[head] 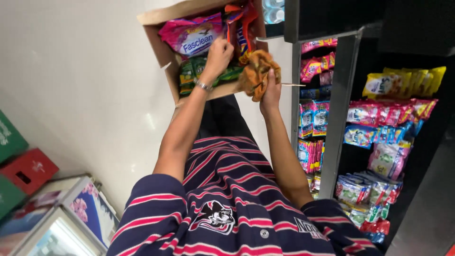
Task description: The person is taking detergent pouches from a cardboard box and arranging them on retail shelves in a grocery store.
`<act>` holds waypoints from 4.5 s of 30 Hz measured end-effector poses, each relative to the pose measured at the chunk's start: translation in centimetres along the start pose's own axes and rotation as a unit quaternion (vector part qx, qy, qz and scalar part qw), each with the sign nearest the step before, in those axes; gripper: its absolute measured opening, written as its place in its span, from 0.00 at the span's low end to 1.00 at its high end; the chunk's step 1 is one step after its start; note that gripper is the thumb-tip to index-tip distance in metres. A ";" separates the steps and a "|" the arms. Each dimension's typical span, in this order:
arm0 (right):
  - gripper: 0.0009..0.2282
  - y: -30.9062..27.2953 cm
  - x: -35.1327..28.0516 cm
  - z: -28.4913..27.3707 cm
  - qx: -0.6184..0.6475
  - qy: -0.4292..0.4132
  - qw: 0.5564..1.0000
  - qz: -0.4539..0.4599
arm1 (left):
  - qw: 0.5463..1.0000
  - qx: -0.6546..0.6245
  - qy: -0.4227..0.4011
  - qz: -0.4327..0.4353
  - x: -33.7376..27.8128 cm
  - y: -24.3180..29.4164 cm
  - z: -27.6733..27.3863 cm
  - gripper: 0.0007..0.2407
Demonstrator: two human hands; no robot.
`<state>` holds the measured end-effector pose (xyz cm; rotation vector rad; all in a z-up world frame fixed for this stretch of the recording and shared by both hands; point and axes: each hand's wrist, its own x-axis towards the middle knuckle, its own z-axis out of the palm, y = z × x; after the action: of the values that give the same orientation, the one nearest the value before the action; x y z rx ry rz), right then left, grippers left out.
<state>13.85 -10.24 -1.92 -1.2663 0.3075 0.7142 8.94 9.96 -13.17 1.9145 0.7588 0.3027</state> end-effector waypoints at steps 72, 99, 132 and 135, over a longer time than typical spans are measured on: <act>0.22 -13.1 -30.0 11.4 -0.508 0.007 0.641 -0.575 | 0.761 -0.557 -0.333 0.000 -15.8 25.6 -22.2 0.17; 0.29 -10.3 -43.9 -9.7 -0.361 0.212 0.794 -0.441 | 0.667 -0.490 -0.552 -0.099 -31.3 37.3 -3.0 0.25; 0.33 -9.2 -39.3 -20.2 0.137 0.403 0.765 -0.484 | 0.715 -0.155 -0.592 0.337 -26.8 49.9 5.3 0.49; 0.33 -9.6 -38.6 -19.4 0.111 0.450 0.750 -0.473 | 0.689 -0.045 -0.580 0.432 -25.4 49.7 6.8 0.58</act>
<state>-5.62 -41.95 22.05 -1.2509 0.4437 -0.8424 11.43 -25.35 30.53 1.7623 -1.0214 -0.3394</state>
